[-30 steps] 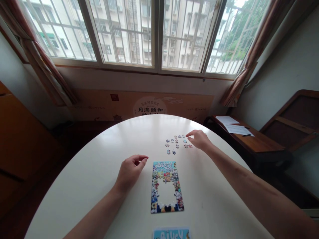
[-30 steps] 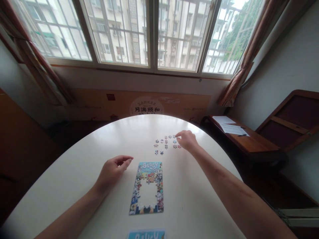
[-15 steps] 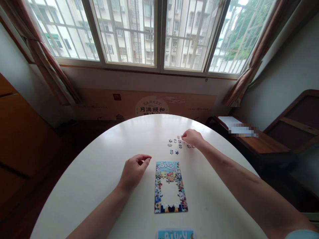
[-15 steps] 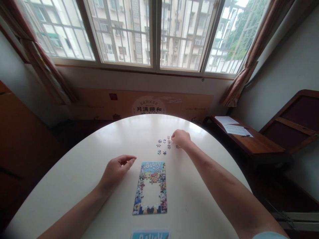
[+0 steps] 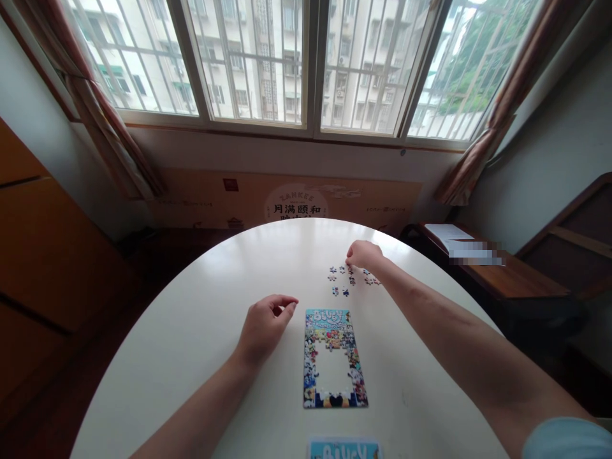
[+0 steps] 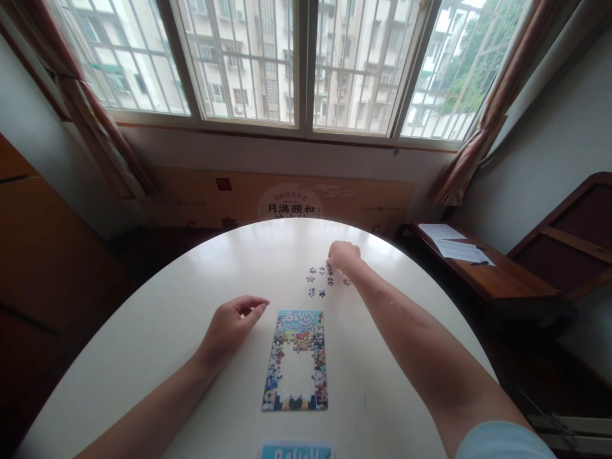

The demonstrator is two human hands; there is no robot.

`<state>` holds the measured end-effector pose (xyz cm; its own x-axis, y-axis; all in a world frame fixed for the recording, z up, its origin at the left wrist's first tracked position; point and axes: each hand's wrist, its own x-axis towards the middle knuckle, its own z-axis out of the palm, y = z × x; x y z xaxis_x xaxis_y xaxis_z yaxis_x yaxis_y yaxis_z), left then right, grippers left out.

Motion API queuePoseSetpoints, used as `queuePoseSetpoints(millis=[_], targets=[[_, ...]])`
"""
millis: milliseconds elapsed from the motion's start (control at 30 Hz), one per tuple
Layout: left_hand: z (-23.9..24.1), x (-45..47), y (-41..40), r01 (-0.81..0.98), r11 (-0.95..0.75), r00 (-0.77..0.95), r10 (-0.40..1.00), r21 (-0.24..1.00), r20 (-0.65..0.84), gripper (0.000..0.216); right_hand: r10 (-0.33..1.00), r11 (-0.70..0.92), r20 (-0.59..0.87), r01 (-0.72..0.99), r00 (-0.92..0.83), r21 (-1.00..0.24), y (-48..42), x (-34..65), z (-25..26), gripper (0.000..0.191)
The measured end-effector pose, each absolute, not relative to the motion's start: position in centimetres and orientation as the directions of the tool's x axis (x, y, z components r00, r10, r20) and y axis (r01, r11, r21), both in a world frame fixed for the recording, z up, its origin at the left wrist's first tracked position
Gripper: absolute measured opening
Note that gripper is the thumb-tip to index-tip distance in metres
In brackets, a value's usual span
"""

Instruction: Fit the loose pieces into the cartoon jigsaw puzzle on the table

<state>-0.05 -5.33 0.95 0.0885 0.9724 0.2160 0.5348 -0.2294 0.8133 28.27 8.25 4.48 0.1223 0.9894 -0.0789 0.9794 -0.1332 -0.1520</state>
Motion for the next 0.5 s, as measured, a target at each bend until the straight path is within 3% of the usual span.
queuePoseSetpoints(millis=[500], targets=[[0.9,0.1,-5.5,0.528,-0.252,0.109,0.967,0.811,0.229,0.029,0.942,-0.13,-0.326,0.984,0.083,-0.125,11.1,27.7,6.0,0.032]])
